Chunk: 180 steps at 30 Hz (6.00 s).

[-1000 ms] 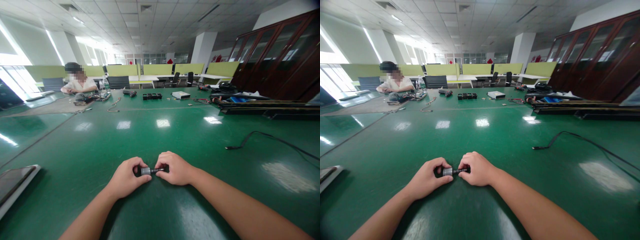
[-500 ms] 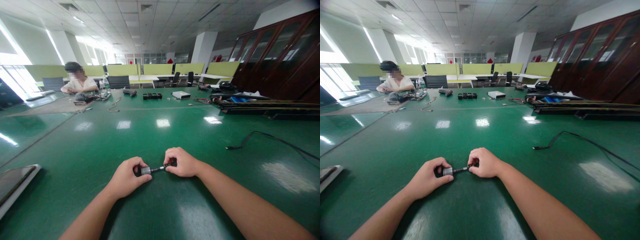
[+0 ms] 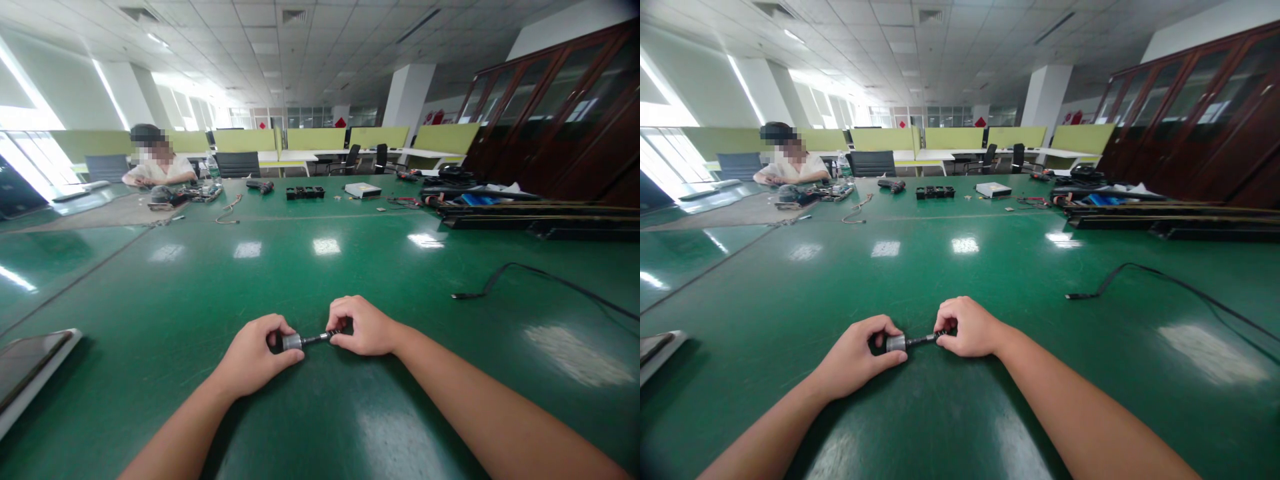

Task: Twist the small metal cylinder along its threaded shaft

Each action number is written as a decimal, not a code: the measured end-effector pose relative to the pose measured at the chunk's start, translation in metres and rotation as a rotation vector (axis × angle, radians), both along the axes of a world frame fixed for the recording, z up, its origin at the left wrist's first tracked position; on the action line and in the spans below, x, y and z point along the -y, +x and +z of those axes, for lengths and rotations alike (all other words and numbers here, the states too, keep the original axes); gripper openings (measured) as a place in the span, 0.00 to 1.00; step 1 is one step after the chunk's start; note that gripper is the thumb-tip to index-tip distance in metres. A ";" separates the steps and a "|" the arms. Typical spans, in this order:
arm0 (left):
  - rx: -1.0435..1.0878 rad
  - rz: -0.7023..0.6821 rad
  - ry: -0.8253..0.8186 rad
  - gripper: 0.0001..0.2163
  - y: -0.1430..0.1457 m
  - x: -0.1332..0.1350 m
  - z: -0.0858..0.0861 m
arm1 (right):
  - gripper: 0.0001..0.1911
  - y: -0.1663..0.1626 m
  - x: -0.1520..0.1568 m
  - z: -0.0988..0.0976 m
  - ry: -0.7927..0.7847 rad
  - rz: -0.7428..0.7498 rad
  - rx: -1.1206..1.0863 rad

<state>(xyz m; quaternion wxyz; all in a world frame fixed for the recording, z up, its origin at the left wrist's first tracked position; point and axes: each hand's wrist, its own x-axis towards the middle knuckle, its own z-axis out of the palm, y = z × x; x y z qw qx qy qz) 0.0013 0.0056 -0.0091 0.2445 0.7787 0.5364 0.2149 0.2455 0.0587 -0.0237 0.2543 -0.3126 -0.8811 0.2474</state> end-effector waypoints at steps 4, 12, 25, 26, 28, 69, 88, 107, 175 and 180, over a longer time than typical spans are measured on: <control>-0.003 -0.002 0.002 0.10 0.000 -0.001 0.001 | 0.04 -0.011 0.006 -0.001 -0.004 0.015 -0.036; -0.006 -0.008 0.010 0.10 -0.001 -0.002 0.000 | 0.13 -0.016 0.012 0.002 0.018 0.055 -0.047; -0.024 0.006 0.010 0.11 0.001 -0.001 0.000 | 0.13 -0.022 0.018 -0.002 -0.033 -0.002 -0.070; -0.026 0.007 0.009 0.11 0.001 -0.002 0.000 | 0.11 -0.022 0.018 -0.002 -0.027 0.004 -0.060; -0.030 0.011 0.006 0.12 0.001 -0.002 0.001 | 0.08 -0.022 0.018 0.001 -0.013 0.017 -0.041; 0.007 -0.021 0.009 0.09 0.003 -0.001 0.005 | 0.06 -0.024 0.020 0.001 0.076 0.051 0.005; 0.023 -0.021 0.003 0.08 0.003 -0.002 0.003 | 0.05 -0.022 0.019 0.002 0.080 0.025 0.029; 0.015 -0.023 -0.003 0.08 0.002 -0.001 0.002 | 0.04 -0.022 0.019 0.003 0.089 0.013 0.034; -0.008 -0.006 -0.012 0.11 0.003 -0.002 0.004 | 0.07 -0.023 0.020 0.005 -0.034 0.044 -0.008; -0.018 0.000 -0.008 0.11 0.001 -0.002 0.002 | 0.06 -0.023 0.019 0.005 -0.023 0.044 0.003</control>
